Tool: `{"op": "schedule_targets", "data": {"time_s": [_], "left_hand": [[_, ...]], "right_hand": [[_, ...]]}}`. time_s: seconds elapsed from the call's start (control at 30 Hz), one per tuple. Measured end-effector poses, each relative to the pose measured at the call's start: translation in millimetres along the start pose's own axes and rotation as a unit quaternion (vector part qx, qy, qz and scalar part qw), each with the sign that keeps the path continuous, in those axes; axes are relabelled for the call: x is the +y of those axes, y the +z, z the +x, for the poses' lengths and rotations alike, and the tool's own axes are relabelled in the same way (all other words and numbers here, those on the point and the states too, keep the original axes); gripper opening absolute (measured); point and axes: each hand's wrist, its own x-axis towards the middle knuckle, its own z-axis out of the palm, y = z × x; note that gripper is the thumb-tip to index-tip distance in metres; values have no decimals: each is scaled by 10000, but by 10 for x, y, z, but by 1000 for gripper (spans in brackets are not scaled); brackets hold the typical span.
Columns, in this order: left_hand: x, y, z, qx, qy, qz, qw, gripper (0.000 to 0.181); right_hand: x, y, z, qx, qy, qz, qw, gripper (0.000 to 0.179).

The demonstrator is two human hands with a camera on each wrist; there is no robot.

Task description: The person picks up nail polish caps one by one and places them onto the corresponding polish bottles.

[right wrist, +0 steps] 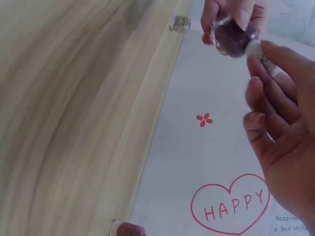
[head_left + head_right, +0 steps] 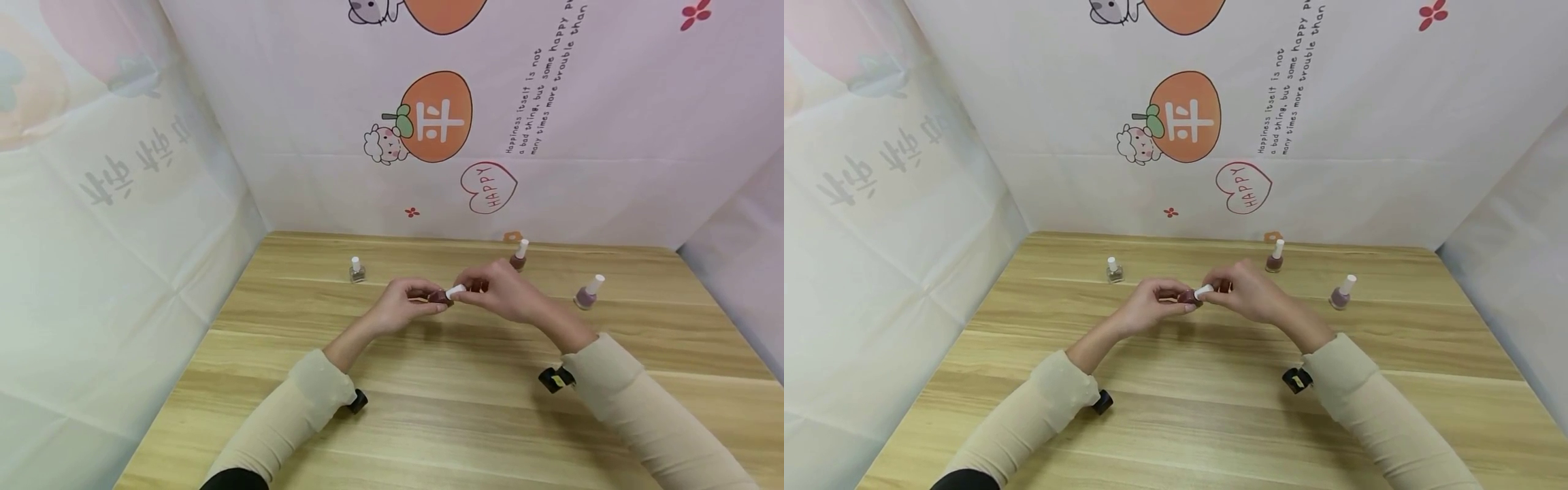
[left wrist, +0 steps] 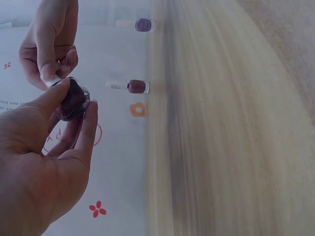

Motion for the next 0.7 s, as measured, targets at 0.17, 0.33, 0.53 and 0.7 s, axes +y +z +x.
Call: {"op": "schedule_targets", "data": {"time_s": [0.17, 0.33, 0.53, 0.7], "left_hand": [[11, 34, 39, 135, 117, -40, 9998, 20], [-5, 71, 73, 144, 203, -15, 9997, 20], [-10, 80, 86, 244, 207, 126, 9994, 20], [-10, 79, 93, 242, 240, 115, 9994, 19]], "right_hand": [[4, 51, -9, 552, 199, 453, 9972, 11], [28, 128, -7, 622, 450, 1135, 9906, 14], [69, 177, -9, 754, 379, 1492, 9852, 15], [88, 179, -8, 770, 329, 1630, 9831, 16]]}}
